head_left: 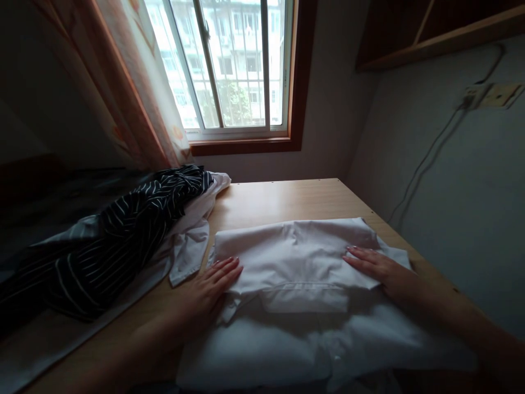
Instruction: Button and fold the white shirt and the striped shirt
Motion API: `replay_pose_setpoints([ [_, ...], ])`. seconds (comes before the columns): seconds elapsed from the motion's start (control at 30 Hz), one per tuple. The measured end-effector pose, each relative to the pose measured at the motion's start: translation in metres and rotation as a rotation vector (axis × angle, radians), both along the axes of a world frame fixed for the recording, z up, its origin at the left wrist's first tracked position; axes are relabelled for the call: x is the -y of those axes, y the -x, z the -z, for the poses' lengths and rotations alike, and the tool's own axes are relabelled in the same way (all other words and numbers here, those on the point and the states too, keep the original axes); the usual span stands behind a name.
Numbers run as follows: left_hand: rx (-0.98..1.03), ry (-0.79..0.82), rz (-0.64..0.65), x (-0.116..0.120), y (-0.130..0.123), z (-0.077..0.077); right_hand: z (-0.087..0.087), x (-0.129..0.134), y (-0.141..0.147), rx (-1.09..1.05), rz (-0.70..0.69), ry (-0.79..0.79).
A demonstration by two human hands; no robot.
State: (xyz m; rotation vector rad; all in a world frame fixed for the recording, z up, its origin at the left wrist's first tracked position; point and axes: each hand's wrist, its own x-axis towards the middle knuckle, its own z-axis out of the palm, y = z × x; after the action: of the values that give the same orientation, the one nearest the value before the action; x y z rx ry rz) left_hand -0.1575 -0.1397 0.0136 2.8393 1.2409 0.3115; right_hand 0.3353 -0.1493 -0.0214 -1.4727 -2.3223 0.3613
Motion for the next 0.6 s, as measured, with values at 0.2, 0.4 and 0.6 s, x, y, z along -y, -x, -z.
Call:
replay_pose_setpoints([
  [0.2, -0.061, 0.024, -0.015, -0.047, -0.006, 0.0, 0.003, -0.044, -0.001, -0.033, -0.025, 0.006],
  [0.4, -0.157, 0.043, -0.13, -0.115, -0.027, -0.006, 0.002, -0.09, 0.007, -0.07, 0.018, -0.047],
  [0.6, -0.211, 0.055, -0.218, -0.167, -0.04, -0.016, 0.0, -0.138, 0.018, -0.024, 0.035, -0.069],
])
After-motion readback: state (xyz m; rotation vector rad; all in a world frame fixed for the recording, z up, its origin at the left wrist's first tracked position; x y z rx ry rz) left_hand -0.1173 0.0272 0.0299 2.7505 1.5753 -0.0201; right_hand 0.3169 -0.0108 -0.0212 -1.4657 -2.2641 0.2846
